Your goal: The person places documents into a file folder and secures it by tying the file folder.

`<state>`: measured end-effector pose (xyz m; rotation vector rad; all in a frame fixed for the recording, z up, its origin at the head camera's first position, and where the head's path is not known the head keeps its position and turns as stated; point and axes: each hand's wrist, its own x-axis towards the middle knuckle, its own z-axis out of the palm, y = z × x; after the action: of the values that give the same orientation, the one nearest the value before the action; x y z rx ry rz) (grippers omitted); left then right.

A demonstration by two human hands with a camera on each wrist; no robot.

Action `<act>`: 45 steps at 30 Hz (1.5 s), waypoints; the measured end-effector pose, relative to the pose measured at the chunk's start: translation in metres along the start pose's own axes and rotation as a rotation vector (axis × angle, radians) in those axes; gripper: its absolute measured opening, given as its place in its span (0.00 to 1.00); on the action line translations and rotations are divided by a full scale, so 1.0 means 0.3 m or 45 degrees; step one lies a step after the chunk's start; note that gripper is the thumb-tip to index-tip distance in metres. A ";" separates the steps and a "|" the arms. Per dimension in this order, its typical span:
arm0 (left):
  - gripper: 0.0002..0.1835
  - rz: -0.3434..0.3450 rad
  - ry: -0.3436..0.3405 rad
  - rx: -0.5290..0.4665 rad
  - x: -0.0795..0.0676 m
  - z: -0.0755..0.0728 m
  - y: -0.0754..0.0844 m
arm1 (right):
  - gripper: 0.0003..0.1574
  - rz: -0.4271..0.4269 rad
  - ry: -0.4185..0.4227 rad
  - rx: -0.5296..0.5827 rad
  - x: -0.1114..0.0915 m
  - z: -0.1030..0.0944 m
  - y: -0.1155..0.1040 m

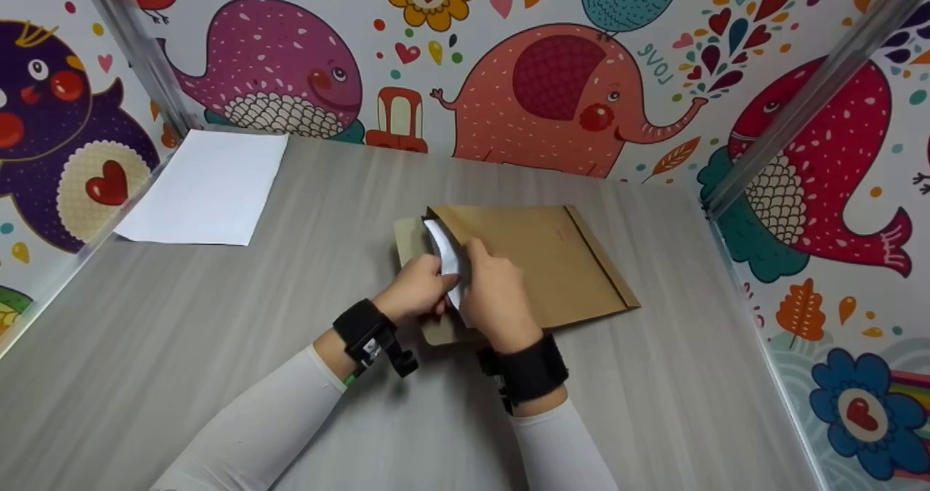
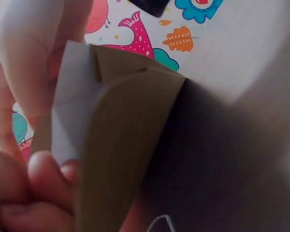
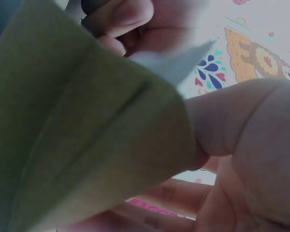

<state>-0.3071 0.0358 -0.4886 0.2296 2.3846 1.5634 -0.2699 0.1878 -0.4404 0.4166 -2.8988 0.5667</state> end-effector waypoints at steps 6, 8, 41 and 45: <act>0.17 -0.003 0.003 -0.052 -0.003 -0.002 0.007 | 0.28 0.031 0.031 -0.046 0.000 -0.003 0.006; 0.18 -0.003 -0.002 -0.032 -0.004 -0.005 0.009 | 0.27 0.022 0.060 -0.057 -0.002 -0.006 0.003; 0.30 0.108 0.278 0.293 0.018 -0.205 -0.014 | 0.27 0.112 -0.062 0.036 0.025 0.016 0.090; 0.29 0.169 0.421 0.451 0.010 -0.254 -0.021 | 0.33 0.187 -0.169 0.075 0.032 0.030 0.111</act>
<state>-0.3340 -0.0323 -0.4662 0.2175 2.9576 1.3031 -0.2898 0.2116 -0.4580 0.2595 -3.0649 0.6715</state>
